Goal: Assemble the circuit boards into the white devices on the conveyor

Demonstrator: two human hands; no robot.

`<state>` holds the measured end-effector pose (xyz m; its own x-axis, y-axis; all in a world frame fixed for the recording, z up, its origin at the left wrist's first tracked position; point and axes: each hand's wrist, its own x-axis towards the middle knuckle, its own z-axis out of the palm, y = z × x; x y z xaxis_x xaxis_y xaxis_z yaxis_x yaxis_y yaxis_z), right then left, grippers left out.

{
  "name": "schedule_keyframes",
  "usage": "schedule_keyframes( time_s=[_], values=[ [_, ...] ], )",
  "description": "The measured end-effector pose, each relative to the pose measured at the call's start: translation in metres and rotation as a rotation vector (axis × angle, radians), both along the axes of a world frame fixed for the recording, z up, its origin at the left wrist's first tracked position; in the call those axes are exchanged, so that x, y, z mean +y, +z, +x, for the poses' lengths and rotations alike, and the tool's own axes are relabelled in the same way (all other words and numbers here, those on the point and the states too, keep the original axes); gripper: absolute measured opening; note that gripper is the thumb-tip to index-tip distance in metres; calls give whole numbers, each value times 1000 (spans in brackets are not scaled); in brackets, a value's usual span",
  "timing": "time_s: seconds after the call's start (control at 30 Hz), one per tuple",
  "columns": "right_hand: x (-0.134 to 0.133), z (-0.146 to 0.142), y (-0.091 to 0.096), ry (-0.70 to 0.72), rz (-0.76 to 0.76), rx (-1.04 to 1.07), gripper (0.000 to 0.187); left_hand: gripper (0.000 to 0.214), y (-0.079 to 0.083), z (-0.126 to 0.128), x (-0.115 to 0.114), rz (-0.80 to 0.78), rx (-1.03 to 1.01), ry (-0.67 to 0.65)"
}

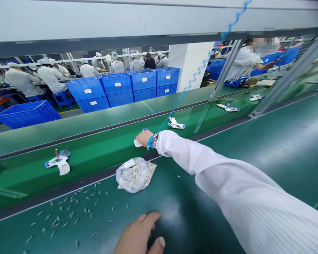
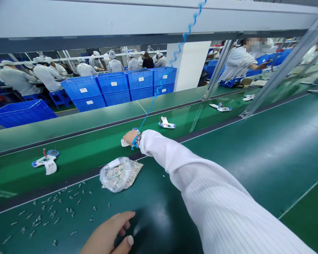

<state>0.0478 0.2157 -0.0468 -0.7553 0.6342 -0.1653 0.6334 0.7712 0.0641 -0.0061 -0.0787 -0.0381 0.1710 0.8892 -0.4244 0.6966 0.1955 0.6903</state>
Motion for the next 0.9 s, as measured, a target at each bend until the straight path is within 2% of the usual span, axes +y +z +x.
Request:
schedule_keyframes(
  time_s=[0.17, 0.3, 0.4, 0.5, 0.7, 0.9],
  values=[
    [-14, 26, 55, -99, 23, 182, 43, 34, -9, 3, 8, 244, -58, 165],
    [-54, 39, 80, -89, -47, 273, 55, 40, -4, 8, 14, 437, -46, 385],
    [-90, 41, 85, -85, -66, 317, 53, 44, 3, 14, 14, 522, -134, 615],
    [-122, 40, 89, -85, -23, 346, 55, 48, 8, 20, 15, 463, -335, 771],
    [-161, 34, 97, -28, 54, 356, 59, 35, 5, 30, 24, 297, -629, 759],
    [-173, 32, 92, -26, -5, 361, 67, 35, 4, 30, 26, 246, -789, 827]
  ],
)
